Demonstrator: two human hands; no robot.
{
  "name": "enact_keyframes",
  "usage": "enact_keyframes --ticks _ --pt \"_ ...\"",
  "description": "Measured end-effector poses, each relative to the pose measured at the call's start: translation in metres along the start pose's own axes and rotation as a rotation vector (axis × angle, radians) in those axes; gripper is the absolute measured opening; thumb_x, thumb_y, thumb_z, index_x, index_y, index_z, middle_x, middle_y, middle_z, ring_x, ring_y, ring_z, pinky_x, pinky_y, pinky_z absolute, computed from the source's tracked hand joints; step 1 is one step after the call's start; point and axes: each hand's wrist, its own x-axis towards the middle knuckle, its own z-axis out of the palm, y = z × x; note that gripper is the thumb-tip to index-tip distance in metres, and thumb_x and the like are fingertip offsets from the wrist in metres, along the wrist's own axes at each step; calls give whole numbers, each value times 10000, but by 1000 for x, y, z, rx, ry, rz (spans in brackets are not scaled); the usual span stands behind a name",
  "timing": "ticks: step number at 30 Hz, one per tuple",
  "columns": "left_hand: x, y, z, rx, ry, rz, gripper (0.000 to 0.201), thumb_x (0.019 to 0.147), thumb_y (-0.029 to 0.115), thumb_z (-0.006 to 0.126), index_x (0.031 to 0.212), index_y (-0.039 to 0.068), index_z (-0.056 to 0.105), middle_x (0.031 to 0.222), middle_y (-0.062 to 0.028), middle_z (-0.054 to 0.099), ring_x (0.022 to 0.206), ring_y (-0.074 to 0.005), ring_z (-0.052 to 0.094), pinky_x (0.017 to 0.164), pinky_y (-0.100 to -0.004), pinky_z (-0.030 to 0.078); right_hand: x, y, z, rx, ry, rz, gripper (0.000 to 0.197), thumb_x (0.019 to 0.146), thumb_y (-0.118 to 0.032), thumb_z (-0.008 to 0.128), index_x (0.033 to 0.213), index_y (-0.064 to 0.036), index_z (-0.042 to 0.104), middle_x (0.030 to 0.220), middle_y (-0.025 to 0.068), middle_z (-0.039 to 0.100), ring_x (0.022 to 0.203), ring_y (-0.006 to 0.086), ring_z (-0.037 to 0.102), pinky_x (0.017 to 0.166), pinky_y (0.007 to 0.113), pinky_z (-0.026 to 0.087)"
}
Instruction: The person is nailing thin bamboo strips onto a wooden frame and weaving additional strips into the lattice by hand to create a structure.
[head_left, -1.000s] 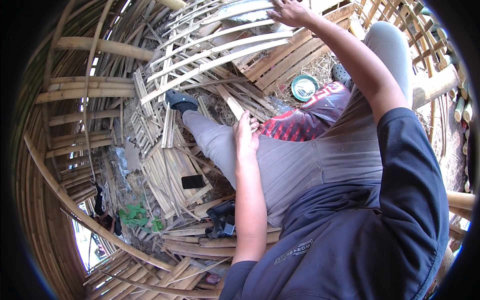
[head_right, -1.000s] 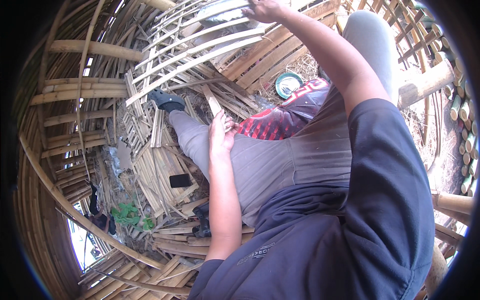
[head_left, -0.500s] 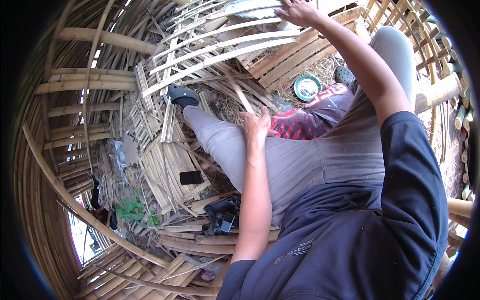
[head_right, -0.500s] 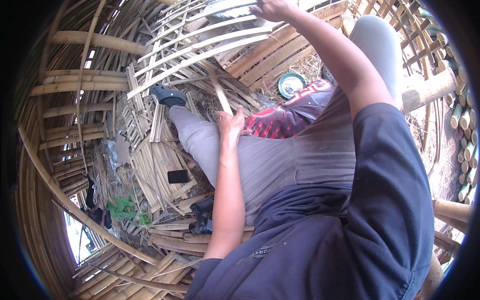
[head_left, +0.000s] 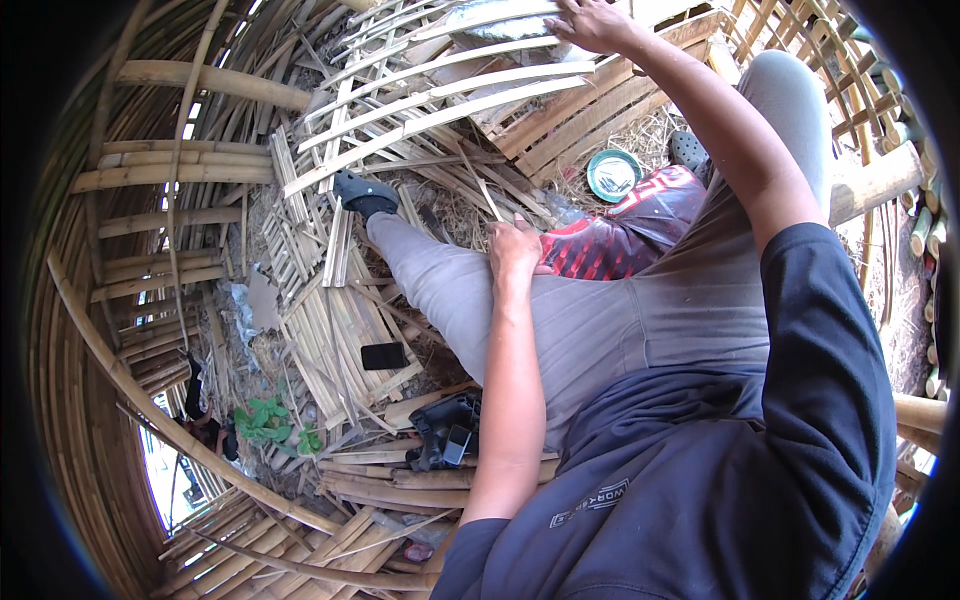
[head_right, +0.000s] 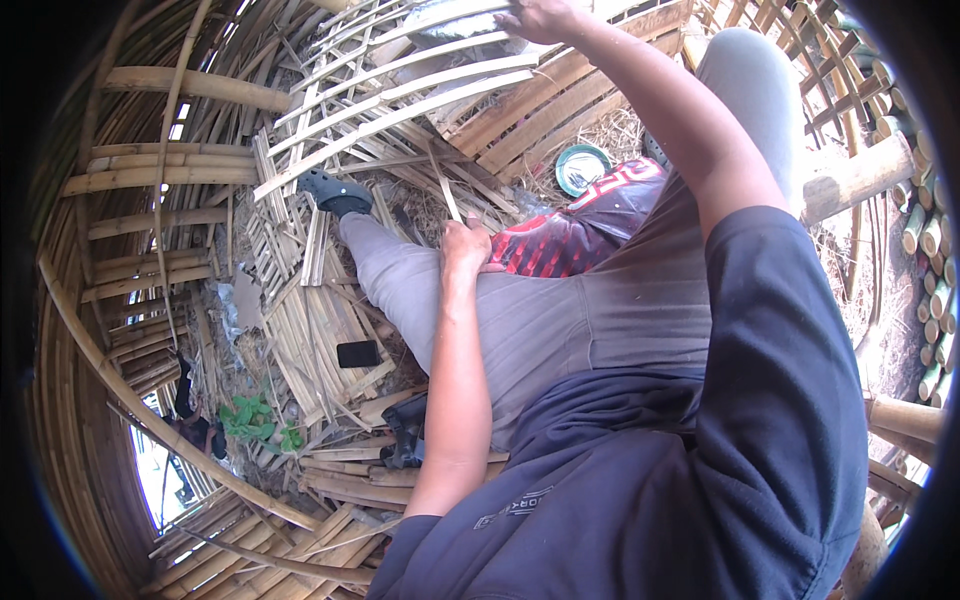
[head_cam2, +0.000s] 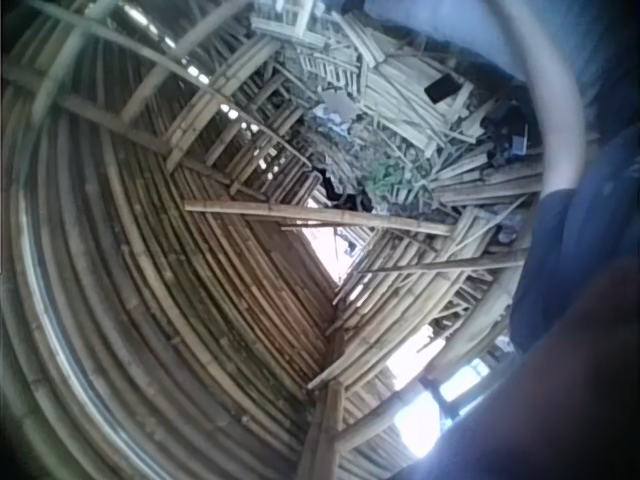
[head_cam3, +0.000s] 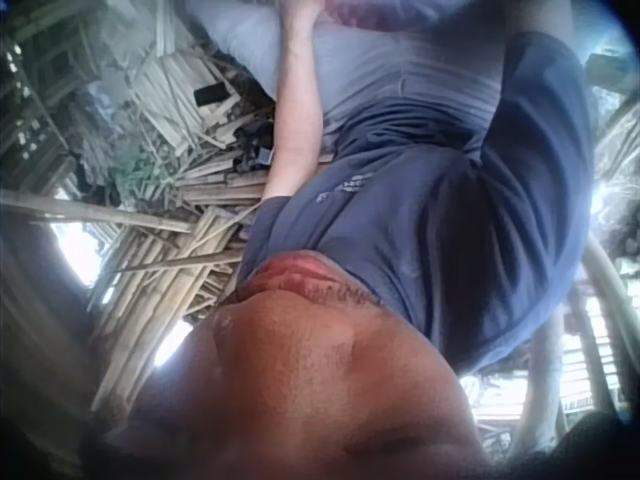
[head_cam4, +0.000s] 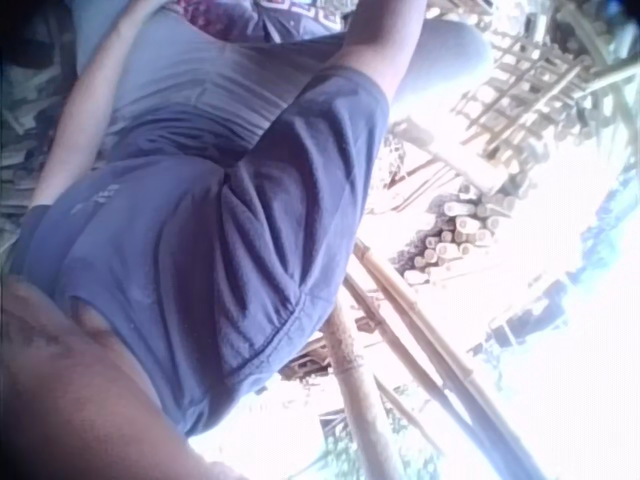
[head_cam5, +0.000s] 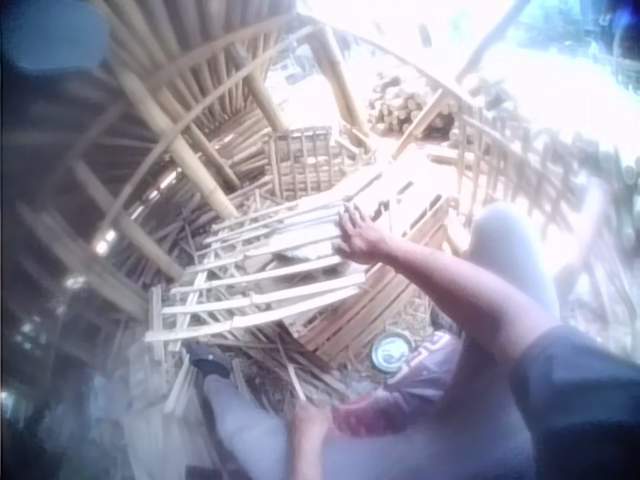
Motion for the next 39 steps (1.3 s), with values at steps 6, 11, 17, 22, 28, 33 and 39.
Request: enact_keyframes --ticks 6,11,17,22,28,33,39 --pt "-7 7 2 1 -14 11 491 982 296 467 1129 -172 470 1065 -388 606 982 -510 618 948 -501 470 -6 11 9 26 61 -7 746 974 -504 385 1380 121 396 1479 378 280 1405 565 162 1179 576 134" --pt "11 -4 -2 -318 -156 -180 518 999 364 456 1101 -144 481 984 -308 633 796 -422 673 691 -487 564 2 6 5 -93 -32 -64 738 983 -509 367 1386 109 397 1487 374 267 1403 572 153 1183 576 117" --pt "-1 -7 -20 -976 -235 -250 379 1017 434 456 1010 56 446 681 -27 481 458 -80 447 432 -310 520 0 6 3 -35 -9 -45 728 984 -513 359 1391 89 406 1486 370 269 1400 575 155 1187 571 113" --pt "-4 -15 -29 -1290 -273 -258 262 1006 342 515 1053 93 448 729 -10 500 474 -48 410 563 -299 522 0 3 -1 -68 -33 -59 728 982 -515 365 1395 84 405 1492 369 258 1403 573 150 1186 570 120" --pt "-8 -10 -26 -1238 -152 -260 258 990 311 536 1064 78 457 803 -52 538 488 -68 440 558 -307 528 -1 3 0 47 1 -5 718 978 -500 395 1405 77 395 1494 371 252 1404 573 146 1185 565 136" --pt "-6 -12 -24 -1224 -204 -214 262 981 307 549 1045 69 461 812 -63 546 494 -85 456 547 -316 531 -2 6 -2 -29 -53 -20 732 977 -510 388 1426 68 372 1516 351 230 1422 553 114 1192 548 131" --pt "-6 -12 -23 -1230 -230 -200 264 977 306 553 1026 60 468 806 -66 564 505 -88 473 537 -328 530 -3 3 -7 32 -61 30 734 977 -519 378 1427 61 374 1527 335 222 1431 536 106 1194 543 133"
